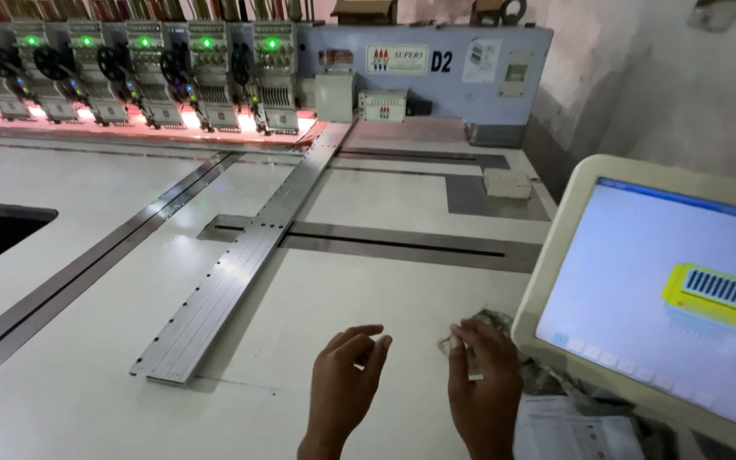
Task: The person operates a touchscreen control panel to configure settings and preview a design on an industrial embroidery machine. They then move to the machine bed to manually adjust the needle area and thread path before returning to the screen to finalize the setup.
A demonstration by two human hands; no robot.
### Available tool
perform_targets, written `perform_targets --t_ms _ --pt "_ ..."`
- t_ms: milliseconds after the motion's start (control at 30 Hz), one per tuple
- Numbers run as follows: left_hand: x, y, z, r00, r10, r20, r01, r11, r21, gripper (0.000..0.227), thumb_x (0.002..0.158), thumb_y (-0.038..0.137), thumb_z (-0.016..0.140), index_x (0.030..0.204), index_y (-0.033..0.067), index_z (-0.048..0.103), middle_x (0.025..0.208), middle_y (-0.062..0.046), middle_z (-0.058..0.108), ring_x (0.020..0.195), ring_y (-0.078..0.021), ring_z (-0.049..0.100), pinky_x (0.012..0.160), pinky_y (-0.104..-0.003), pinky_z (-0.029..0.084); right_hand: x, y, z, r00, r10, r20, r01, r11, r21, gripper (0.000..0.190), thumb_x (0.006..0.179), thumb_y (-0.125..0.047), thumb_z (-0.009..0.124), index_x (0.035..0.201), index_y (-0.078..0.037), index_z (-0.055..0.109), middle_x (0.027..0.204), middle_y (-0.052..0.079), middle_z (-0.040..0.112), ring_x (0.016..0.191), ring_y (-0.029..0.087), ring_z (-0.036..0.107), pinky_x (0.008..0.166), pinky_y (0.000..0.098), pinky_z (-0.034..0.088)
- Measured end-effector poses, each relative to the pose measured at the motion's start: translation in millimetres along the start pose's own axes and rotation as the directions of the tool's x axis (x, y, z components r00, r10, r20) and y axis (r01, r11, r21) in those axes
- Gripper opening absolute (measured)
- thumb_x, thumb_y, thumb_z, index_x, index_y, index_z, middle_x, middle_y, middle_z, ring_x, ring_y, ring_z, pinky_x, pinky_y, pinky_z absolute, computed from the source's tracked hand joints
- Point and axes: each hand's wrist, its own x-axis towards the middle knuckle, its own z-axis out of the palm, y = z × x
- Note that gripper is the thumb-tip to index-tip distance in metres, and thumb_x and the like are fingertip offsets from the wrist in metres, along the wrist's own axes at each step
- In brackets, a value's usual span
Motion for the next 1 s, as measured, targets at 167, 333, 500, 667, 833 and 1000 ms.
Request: perform_targets --t_ms 167,333,500,667,833,1000 --pt "-3 19 22 0.997 0.056 0.048 -0.058 0.998 0.030 0.040 0.094 0.034 0.067 0.062 0.0099 0.065 0.106 0.002 0.084 0.070 -0.0118 0.072 0.066 -0.029 0.059 7 12 -27 0.999 -0.032 -0.038 0.030 0.998 -0.047 0.017 0.095 -0.013 0.065 0.106 -0.008 0.078 0.112 0.007 0.075 0.109 0.025 0.068 0.100 0.0398 0.052" --pt "-13 46 66 0.986 0.104 0.132 -0.103 0.995 -0.017 0.032 0.094 0.040 0.065 0.108 0.0150 0.080 0.100 -0.001 0.080 0.065 -0.0139 0.074 0.066 -0.029 0.062 14 35 -82 0.995 -0.076 -0.072 0.064 0.986 -0.154 0.018 0.097 -0.012 0.065 0.108 -0.007 0.077 0.112 0.009 0.074 0.106 0.025 0.068 0.099 0.0374 0.052" --pt "-27 73 121 0.945 0.063 0.321 -0.085 0.995 0.054 0.065 0.092 0.040 0.066 0.151 0.0211 0.046 0.158 0.003 0.049 0.141 -0.0265 0.043 0.099 -0.053 0.052 19 55 -136 0.982 0.037 -0.186 -0.072 0.980 -0.184 0.016 0.096 -0.012 0.067 0.109 -0.010 0.077 0.115 0.008 0.073 0.110 0.022 0.067 0.095 0.0352 0.054" --pt "-34 73 167 0.936 -0.103 0.337 0.055 0.987 0.148 0.084 0.089 0.040 0.072 0.160 0.0205 0.030 0.157 -0.002 0.047 0.141 -0.0308 0.041 0.096 -0.058 0.055 17 71 -182 0.958 0.122 -0.260 -0.177 0.964 -0.199 0.016 0.097 -0.011 0.065 0.108 -0.010 0.076 0.113 0.007 0.072 0.101 0.020 0.068 0.079 0.0316 0.058" --pt "-32 89 179 0.933 -0.231 0.276 0.180 0.963 0.200 0.087 0.088 0.038 0.074 0.162 0.0232 0.031 0.138 -0.003 0.065 0.127 -0.0277 0.055 0.093 -0.053 0.055 18 85 -217 0.928 0.213 -0.307 -0.277 0.943 -0.182 0.017 0.097 -0.013 0.064 0.108 -0.009 0.076 0.114 0.008 0.072 0.095 0.019 0.069 0.072 0.0313 0.058" --pt "-38 94 182 0.968 -0.163 0.191 0.118 0.967 0.225 0.087 0.088 0.030 0.074 0.162 0.0318 0.028 0.152 0.001 0.053 0.133 -0.0280 0.048 0.087 -0.053 0.058 31 100 -239 0.924 0.142 -0.354 -0.240 0.938 -0.251 0.019 0.097 -0.012 0.065 0.110 -0.007 0.077 0.123 0.009 0.069 0.084 0.018 0.069 0.063 0.0290 0.060"
